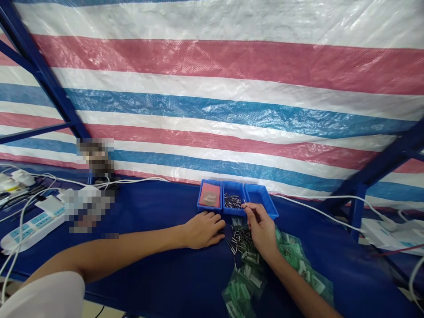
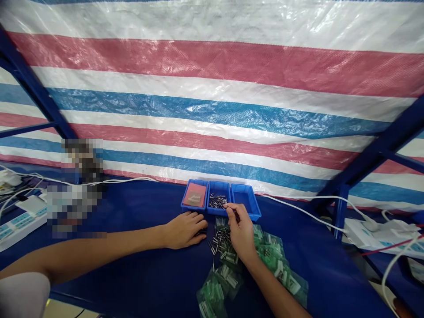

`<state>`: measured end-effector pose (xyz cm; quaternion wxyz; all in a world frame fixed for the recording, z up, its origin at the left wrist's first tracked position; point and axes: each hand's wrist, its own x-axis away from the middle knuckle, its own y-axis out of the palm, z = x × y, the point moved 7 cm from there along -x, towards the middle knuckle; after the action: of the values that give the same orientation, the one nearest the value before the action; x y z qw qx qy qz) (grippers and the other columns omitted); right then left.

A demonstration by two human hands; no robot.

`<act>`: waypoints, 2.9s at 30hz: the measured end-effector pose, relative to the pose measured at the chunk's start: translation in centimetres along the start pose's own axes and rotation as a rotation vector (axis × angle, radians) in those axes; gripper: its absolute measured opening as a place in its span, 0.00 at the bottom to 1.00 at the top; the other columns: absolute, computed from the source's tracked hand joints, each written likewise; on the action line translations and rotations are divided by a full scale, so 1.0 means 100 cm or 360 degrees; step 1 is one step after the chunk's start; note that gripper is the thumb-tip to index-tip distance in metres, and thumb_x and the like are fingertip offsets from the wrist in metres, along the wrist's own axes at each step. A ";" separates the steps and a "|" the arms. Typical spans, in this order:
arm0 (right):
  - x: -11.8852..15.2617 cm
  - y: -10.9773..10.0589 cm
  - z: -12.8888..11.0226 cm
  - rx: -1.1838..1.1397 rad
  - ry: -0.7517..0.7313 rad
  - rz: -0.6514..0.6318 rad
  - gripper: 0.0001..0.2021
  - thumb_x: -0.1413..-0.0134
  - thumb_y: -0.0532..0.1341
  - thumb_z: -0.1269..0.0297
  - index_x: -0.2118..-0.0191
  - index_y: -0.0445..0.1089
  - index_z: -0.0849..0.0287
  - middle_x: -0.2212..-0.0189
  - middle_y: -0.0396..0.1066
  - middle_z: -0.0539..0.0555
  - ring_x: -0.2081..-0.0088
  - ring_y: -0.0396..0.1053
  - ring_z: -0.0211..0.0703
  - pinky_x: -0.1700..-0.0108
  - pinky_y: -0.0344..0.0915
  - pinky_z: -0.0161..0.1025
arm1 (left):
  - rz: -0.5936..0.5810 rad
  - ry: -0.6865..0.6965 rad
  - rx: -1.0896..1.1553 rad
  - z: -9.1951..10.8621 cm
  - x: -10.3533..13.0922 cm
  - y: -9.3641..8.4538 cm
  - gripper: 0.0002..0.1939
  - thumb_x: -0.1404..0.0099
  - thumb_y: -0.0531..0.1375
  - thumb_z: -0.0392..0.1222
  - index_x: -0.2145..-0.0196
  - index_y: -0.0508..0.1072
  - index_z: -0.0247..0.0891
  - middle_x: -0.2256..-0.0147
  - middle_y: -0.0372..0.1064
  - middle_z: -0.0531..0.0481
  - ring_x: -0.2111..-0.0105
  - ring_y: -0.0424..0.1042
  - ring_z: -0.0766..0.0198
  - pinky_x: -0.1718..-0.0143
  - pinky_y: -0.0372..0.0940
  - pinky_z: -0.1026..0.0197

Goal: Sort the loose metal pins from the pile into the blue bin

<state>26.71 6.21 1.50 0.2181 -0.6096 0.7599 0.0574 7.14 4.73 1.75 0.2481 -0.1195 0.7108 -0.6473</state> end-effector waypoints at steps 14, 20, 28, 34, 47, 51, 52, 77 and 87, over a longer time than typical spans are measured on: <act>0.001 0.000 -0.013 0.0011 -0.0039 -0.0004 0.15 0.29 0.61 0.49 0.52 0.79 0.54 0.63 0.72 0.54 0.74 0.64 0.39 0.73 0.62 0.40 | 0.0123 -0.0296 0.0352 -0.010 0.022 -0.003 0.12 0.20 0.57 0.50 0.47 0.69 0.40 0.53 0.71 0.46 0.54 0.69 0.54 0.53 0.62 0.54; 0.003 0.007 -0.011 -0.0117 0.0037 -0.0076 0.19 0.29 0.61 0.45 0.52 0.79 0.54 0.63 0.73 0.55 0.76 0.63 0.38 0.77 0.60 0.38 | 0.0134 -0.0266 0.0458 -0.012 0.024 -0.005 0.11 0.20 0.58 0.50 0.48 0.70 0.41 0.53 0.70 0.46 0.54 0.69 0.55 0.52 0.63 0.55; 0.002 0.006 -0.005 -0.0147 0.0139 -0.0033 0.20 0.31 0.61 0.42 0.53 0.78 0.55 0.66 0.72 0.53 0.77 0.61 0.39 0.78 0.59 0.37 | 0.0131 -0.0247 0.0467 -0.009 0.021 -0.008 0.09 0.20 0.57 0.47 0.50 0.70 0.41 0.54 0.69 0.47 0.55 0.68 0.56 0.52 0.63 0.56; 0.000 0.005 -0.010 -0.0054 0.0044 -0.0005 0.19 0.35 0.65 0.43 0.57 0.78 0.54 0.69 0.74 0.54 0.73 0.67 0.45 0.73 0.64 0.40 | 0.0065 -0.0140 0.0255 -0.002 0.011 -0.008 0.08 0.20 0.54 0.43 0.49 0.69 0.40 0.54 0.68 0.45 0.55 0.68 0.54 0.53 0.63 0.54; 0.001 0.005 -0.009 -0.0060 0.0069 -0.0012 0.17 0.36 0.67 0.44 0.58 0.79 0.54 0.69 0.73 0.54 0.70 0.69 0.46 0.70 0.67 0.41 | 0.0075 -0.0151 0.0358 -0.004 0.012 -0.007 0.09 0.19 0.55 0.45 0.47 0.69 0.41 0.53 0.68 0.45 0.54 0.67 0.54 0.51 0.64 0.54; 0.002 0.007 -0.001 -0.0142 0.0165 -0.0030 0.19 0.34 0.65 0.43 0.56 0.78 0.55 0.66 0.74 0.54 0.77 0.63 0.40 0.77 0.62 0.38 | 0.0101 -0.0132 0.0383 -0.005 0.016 -0.009 0.10 0.19 0.55 0.46 0.47 0.70 0.40 0.53 0.68 0.44 0.54 0.67 0.55 0.51 0.64 0.54; 0.003 0.008 0.001 -0.0170 0.0191 -0.0033 0.19 0.33 0.64 0.43 0.55 0.77 0.55 0.66 0.73 0.54 0.78 0.63 0.39 0.79 0.60 0.38 | 0.0103 -0.0133 0.0382 -0.006 0.016 -0.009 0.11 0.19 0.55 0.47 0.47 0.70 0.40 0.53 0.68 0.44 0.54 0.67 0.55 0.51 0.64 0.54; 0.003 0.003 -0.011 -0.0017 0.0075 -0.0004 0.15 0.37 0.70 0.47 0.58 0.77 0.54 0.69 0.69 0.52 0.76 0.62 0.39 0.79 0.60 0.36 | 0.0142 -0.0218 0.0591 -0.012 0.020 -0.007 0.11 0.20 0.57 0.48 0.48 0.73 0.41 0.52 0.70 0.44 0.53 0.68 0.55 0.50 0.65 0.53; 0.006 0.020 -0.003 -0.0417 0.0437 -0.0204 0.22 0.40 0.69 0.41 0.58 0.77 0.56 0.69 0.74 0.51 0.86 0.56 0.30 0.86 0.53 0.35 | 0.0168 -0.0213 0.0619 -0.011 0.019 -0.006 0.11 0.19 0.56 0.47 0.48 0.72 0.40 0.53 0.69 0.44 0.53 0.69 0.55 0.48 0.66 0.54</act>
<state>24.67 6.05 1.17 0.0345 -0.6821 0.7281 0.0581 4.86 4.62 1.98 0.3467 -0.0747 0.5595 -0.7491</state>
